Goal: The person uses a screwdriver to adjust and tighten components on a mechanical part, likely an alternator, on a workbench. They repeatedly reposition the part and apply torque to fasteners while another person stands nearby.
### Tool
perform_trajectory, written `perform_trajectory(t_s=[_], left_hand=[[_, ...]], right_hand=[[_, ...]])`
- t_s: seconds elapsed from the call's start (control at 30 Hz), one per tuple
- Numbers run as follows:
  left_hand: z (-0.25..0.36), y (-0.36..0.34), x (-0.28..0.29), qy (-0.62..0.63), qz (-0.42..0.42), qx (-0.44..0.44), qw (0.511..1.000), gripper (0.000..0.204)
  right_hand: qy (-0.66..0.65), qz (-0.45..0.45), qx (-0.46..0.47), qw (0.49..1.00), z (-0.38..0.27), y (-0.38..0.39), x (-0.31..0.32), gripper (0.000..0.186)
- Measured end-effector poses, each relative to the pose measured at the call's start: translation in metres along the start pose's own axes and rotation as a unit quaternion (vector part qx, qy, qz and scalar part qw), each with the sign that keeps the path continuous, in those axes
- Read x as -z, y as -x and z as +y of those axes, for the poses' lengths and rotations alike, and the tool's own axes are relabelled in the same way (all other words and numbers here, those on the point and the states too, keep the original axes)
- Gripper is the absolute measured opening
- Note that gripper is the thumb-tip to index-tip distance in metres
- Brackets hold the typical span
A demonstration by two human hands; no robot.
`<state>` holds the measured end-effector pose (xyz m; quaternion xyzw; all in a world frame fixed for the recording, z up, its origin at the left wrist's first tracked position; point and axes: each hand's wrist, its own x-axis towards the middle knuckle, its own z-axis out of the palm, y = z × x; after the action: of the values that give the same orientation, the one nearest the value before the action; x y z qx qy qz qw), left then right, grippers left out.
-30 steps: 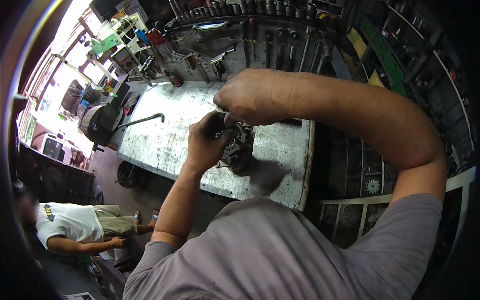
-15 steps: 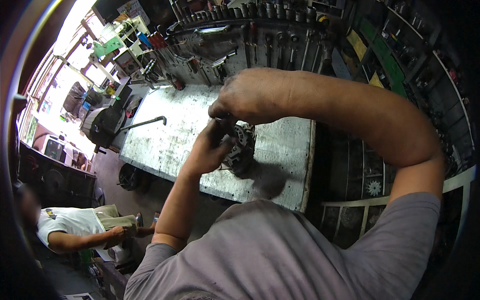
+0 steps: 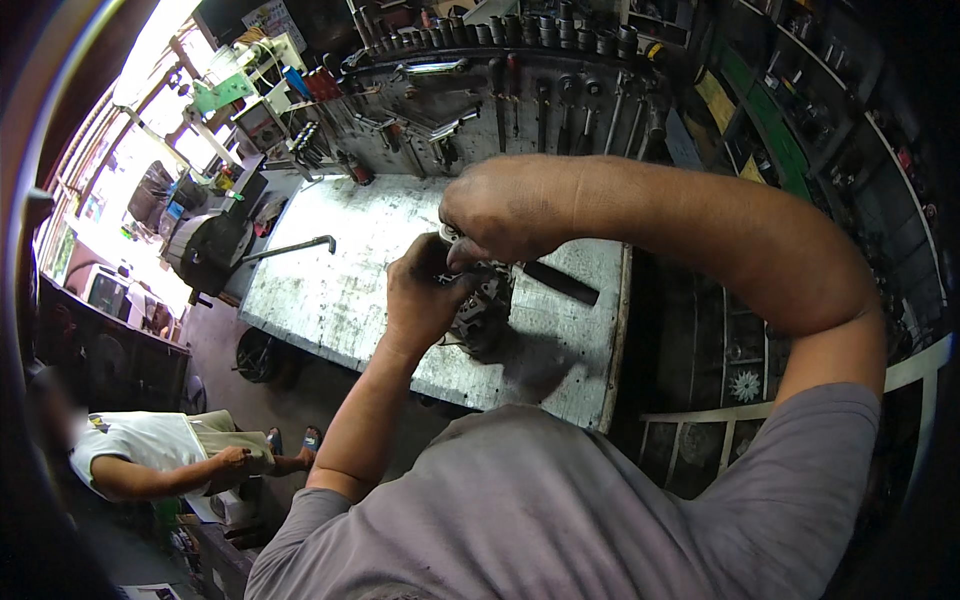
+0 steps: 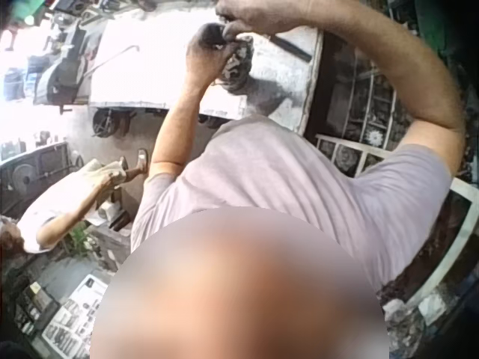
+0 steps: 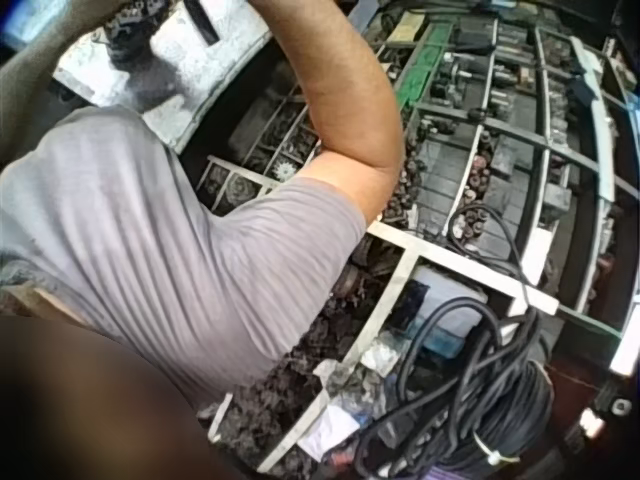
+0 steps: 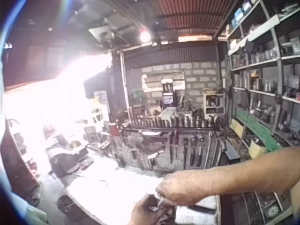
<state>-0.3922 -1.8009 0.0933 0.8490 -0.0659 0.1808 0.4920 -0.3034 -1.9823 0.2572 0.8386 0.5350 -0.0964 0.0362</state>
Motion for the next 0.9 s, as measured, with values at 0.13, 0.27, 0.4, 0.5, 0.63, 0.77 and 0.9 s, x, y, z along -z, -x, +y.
perform_trajectory(t_s=[0.13,0.27,0.4,0.5,0.63,0.77,0.9], left_hand=[[-0.005,-0.004,0.014,0.057,-0.122,0.015,0.991,0.044],[-0.01,-0.003,0.003,0.017,-0.013,-0.134,0.991,0.048],[-0.013,-0.001,-0.008,0.024,0.009,-0.046,0.999,0.04],[-0.016,-0.005,0.002,0.053,-0.073,-0.07,0.993,0.035],[-0.017,-0.006,0.002,0.12,-0.044,-0.108,0.986,0.036],[-0.015,0.0,-0.006,0.063,-0.01,-0.015,0.998,0.039],[-0.015,-0.004,0.008,0.064,-0.119,-0.057,0.989,0.045]], right_hand=[[0.074,0.14,0.168,0.973,0.003,0.0,0.002,0.034],[0.021,0.064,0.087,0.994,0.007,0.0,0.0,0.037],[-0.028,0.014,0.025,0.999,0.009,-0.001,-0.003,0.03],[0.109,0.099,0.176,0.973,0.008,-0.004,-0.003,0.028],[0.023,-0.003,-0.002,1.0,0.006,-0.005,-0.001,0.031],[-0.042,-0.011,0.004,0.999,0.005,-0.002,-0.002,0.035],[0.085,0.136,0.204,0.966,0.008,-0.002,-0.003,0.026]])
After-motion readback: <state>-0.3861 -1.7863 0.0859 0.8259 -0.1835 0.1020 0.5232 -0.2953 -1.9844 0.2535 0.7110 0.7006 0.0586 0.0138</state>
